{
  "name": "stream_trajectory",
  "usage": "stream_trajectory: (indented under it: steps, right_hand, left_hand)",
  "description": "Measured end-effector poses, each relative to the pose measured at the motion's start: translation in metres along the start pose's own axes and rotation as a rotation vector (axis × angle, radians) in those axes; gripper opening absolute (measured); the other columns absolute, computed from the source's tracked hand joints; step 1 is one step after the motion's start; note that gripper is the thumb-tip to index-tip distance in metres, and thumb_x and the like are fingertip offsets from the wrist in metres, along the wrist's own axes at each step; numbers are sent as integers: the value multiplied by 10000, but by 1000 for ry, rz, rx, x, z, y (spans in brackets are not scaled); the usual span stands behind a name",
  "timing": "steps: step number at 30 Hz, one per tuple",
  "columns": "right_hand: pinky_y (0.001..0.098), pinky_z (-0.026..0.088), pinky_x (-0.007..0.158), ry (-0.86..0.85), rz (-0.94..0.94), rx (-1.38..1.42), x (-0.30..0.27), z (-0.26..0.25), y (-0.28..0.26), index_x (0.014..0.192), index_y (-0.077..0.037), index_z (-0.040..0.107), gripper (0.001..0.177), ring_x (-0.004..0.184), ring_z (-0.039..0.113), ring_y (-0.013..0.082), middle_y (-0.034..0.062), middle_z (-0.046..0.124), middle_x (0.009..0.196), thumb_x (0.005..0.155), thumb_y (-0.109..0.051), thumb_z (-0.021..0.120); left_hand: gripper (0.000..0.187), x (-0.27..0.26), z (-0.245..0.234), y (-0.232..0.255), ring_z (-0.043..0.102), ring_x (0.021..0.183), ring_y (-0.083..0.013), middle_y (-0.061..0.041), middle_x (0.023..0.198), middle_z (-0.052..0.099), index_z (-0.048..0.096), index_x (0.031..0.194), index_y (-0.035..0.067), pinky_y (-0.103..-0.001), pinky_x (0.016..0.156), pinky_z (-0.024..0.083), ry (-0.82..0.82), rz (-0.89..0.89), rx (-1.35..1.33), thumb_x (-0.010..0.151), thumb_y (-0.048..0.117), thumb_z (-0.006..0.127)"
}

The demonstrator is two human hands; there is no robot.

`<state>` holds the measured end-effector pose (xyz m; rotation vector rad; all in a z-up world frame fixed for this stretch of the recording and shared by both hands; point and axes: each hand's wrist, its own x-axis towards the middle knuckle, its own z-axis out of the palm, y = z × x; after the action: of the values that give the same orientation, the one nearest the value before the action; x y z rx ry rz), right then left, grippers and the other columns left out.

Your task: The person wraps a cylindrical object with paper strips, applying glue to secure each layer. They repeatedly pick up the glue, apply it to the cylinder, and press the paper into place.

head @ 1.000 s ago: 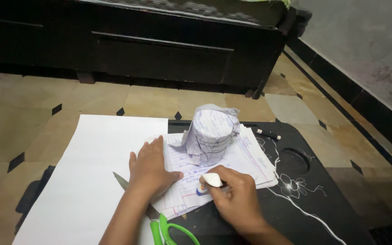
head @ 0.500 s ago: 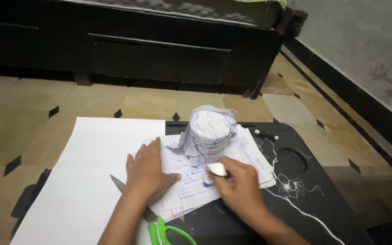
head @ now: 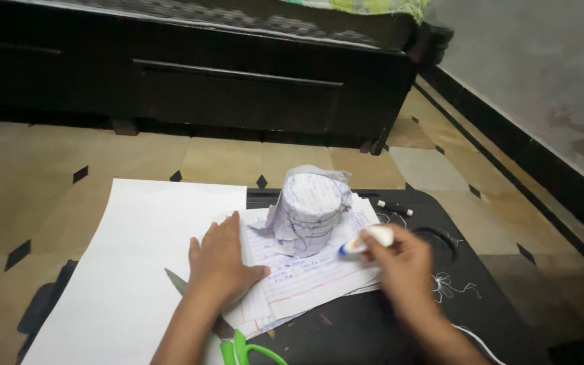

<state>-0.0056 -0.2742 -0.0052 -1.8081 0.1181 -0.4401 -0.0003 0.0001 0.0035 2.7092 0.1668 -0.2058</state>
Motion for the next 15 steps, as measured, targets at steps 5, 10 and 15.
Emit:
stream_trajectory:
  steps: [5,10,15]
  right_hand:
    - [237,574,677,180,262,225,42,-69,30,1235,-127,617,430,783,737,161,80,723,965,840,34,675]
    - [323,433,646,170,110,-34,70,-123,91,1173,28,603,288,805,586,230,250,704,1093,921,77,733]
    - [273,542,867,114,-67,196,76,-130,122,1183,-34,489,381,995,668,166,169,690,1148,876,87,679]
  left_hand:
    - [1108,-2,-1,-4,286,1484,-284,-100,1577,405,274,1584,125,-520,1216,157,160,62,-80,710,411,892]
    - [443,-21,-10,3,612,1162,-282,-71,1216,676,676,1159,143,-405,1004,481,327,173,-181,771,307,814]
    - [356,-59,-8,21,629,952,-244,-50,894,674,685,892,137,-382,834,499,159,466,-181,674,335,885]
